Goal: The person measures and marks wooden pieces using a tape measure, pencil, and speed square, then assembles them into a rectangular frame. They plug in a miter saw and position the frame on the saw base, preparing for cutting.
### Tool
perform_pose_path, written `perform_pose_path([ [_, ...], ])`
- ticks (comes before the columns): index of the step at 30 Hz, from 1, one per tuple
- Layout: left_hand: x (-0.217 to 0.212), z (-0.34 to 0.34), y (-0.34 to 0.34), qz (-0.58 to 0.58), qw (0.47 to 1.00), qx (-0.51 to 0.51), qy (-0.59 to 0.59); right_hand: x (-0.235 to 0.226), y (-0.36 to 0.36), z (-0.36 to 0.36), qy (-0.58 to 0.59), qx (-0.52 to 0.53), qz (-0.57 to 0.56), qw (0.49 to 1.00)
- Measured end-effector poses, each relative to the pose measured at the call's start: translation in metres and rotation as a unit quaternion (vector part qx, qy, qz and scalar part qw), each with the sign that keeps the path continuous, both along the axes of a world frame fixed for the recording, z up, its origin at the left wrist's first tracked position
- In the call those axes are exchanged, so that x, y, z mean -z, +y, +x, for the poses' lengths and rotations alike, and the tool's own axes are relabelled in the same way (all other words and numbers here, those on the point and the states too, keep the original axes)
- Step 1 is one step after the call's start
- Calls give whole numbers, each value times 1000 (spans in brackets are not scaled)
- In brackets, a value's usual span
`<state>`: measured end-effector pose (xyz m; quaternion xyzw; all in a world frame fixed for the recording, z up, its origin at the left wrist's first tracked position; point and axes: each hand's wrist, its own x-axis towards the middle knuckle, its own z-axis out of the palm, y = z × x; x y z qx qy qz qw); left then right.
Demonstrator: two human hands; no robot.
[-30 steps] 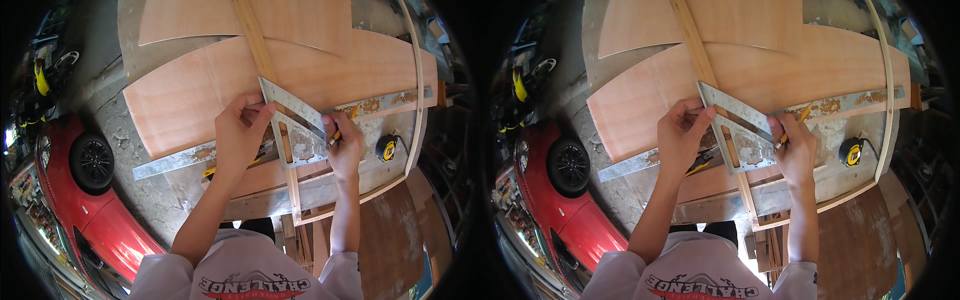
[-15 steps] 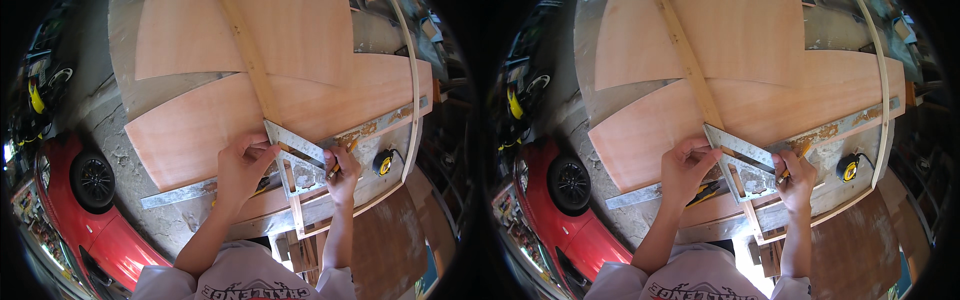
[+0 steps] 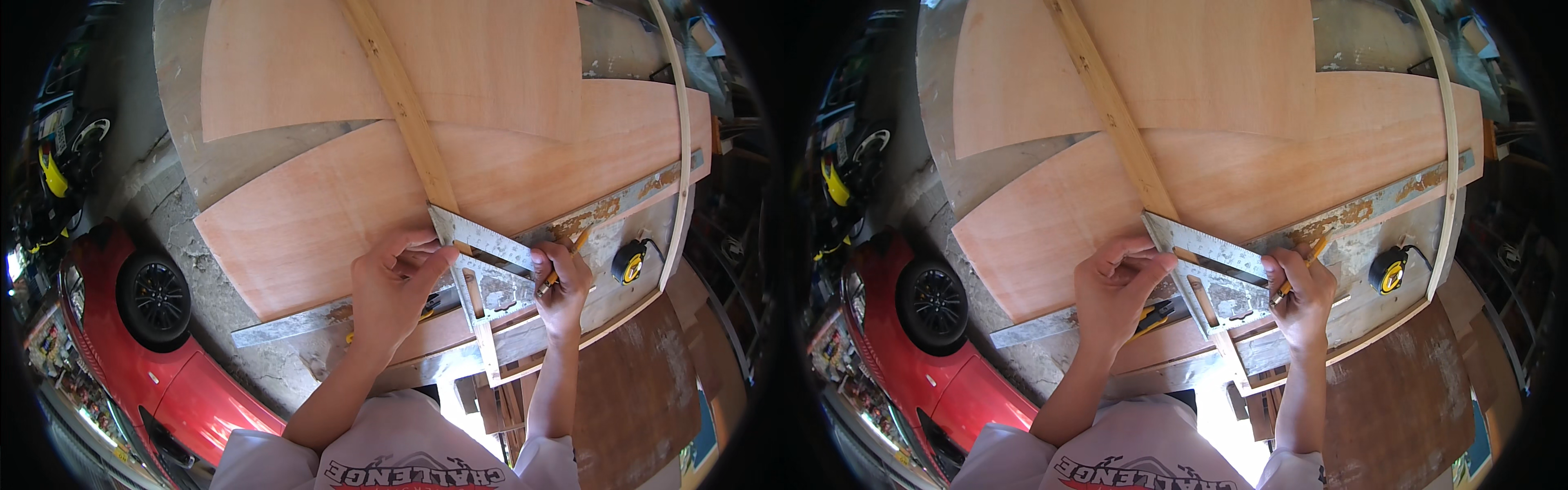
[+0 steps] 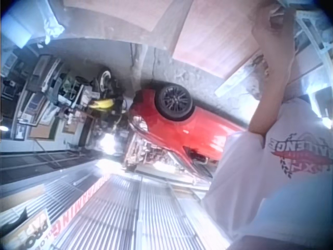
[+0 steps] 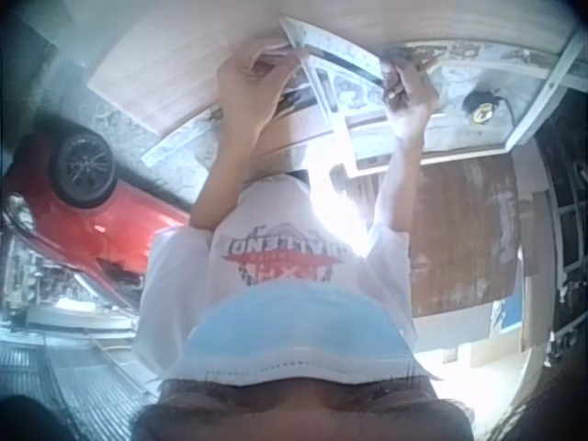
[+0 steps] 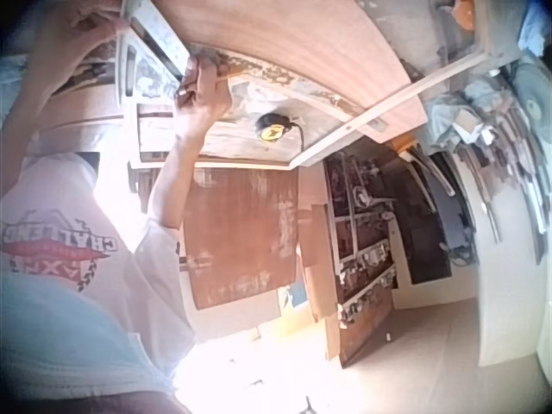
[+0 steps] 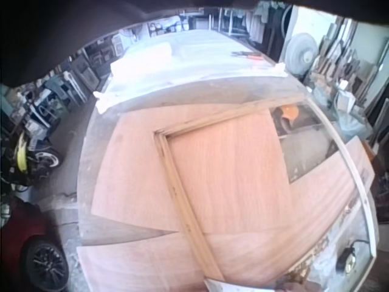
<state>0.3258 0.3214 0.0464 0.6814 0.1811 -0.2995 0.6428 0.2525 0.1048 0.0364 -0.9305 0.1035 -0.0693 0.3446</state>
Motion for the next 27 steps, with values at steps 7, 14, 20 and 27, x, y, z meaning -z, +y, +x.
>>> perform_pose_path([
  [7, 0, -2, -3, 44, 998, 1, -38, 2, 1, -9, -66, 25, -96, 993],
  [14, 0, -3, -4, 34, 999, -21, -24, -18, 68, -83, -44, 55, -44, 997],
  [20, 1, -4, -6, 12, 998, -49, -24, 7, 106, -99, -49, 118, -2, 992],
  [27, 2, -7, -8, 2, 998, -65, -14, 24, 106, -101, -97, 87, 2, 991],
])
